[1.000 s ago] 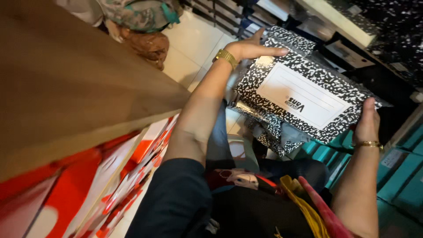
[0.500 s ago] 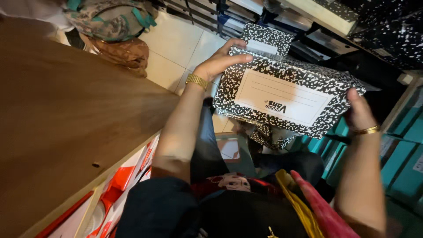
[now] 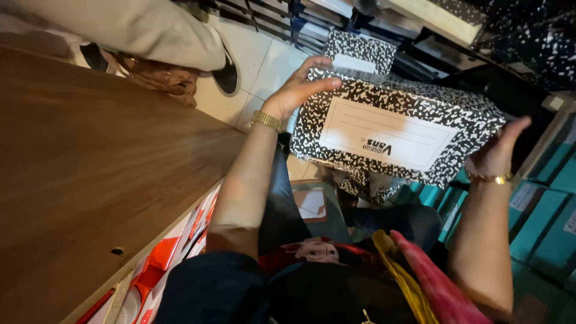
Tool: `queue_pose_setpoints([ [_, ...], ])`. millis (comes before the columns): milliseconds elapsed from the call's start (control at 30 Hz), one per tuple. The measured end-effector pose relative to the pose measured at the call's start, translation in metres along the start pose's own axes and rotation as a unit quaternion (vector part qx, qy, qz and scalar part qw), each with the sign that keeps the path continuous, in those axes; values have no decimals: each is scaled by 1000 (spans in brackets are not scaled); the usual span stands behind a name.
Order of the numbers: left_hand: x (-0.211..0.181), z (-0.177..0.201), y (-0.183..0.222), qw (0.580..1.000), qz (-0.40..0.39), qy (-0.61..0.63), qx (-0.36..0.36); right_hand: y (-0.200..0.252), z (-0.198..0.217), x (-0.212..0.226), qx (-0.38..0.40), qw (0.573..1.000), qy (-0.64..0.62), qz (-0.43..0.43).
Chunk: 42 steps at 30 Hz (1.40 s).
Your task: The person unboxes a black sneaker from a plastic bag, wipes the sole with a cloth, and replaces it in the box, then repeats the process with a pair of yellow sneakers.
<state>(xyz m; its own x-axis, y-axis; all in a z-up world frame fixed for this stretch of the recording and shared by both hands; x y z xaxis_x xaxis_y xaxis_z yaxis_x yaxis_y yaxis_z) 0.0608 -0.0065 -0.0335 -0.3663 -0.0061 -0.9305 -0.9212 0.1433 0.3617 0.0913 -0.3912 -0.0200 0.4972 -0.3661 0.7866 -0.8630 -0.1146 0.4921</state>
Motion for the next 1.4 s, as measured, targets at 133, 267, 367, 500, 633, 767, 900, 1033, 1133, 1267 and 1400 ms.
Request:
queue_pose_setpoints([
  [133,-6,-4,6,998,56,-12,-21,-14,25,-9,-46,984,157,64],
  [267,-4,-8,13,987,123,-19,-98,-23,40,-12,-157,957,239,52],
  [367,-2,-12,19,978,164,-35,-124,-27,26,-39,-104,992,66,-41],
  [500,-6,-13,19,974,180,-64,-124,-25,23,-40,-93,992,60,-68],
  [633,-11,-11,20,964,220,-58,-138,-34,22,-19,-134,956,256,57],
  [767,-14,-14,23,959,274,-8,-66,-33,16,-39,-108,986,114,-60],
  [900,-10,-24,32,960,262,55,-86,-31,5,-51,45,992,-40,-115],
  [1033,-15,-20,27,958,266,13,-102,-39,3,-43,-21,1000,15,-18],
  [1133,-9,-17,25,962,248,16,-116,-37,19,-50,-64,996,58,-36],
  [1267,19,-1,27,957,117,188,-189,-21,13,-67,-16,994,103,16],
  [1400,43,8,21,960,108,191,-173,-19,1,-75,1,992,126,20],
])
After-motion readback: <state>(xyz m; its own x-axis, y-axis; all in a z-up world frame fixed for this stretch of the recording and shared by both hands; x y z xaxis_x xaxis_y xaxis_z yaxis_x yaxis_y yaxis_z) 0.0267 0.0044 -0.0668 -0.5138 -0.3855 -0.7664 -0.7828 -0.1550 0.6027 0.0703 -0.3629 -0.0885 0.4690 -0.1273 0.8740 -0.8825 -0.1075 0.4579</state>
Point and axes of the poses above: each hand's wrist, its own y-axis away from the middle knuckle, its own z-axis out of the back of the hand, x = y × z, the point moved 5 cm from there along -y, towards the middle knuckle, and after that the axes turned 3 degrees about -y, right-handed, at the moved point
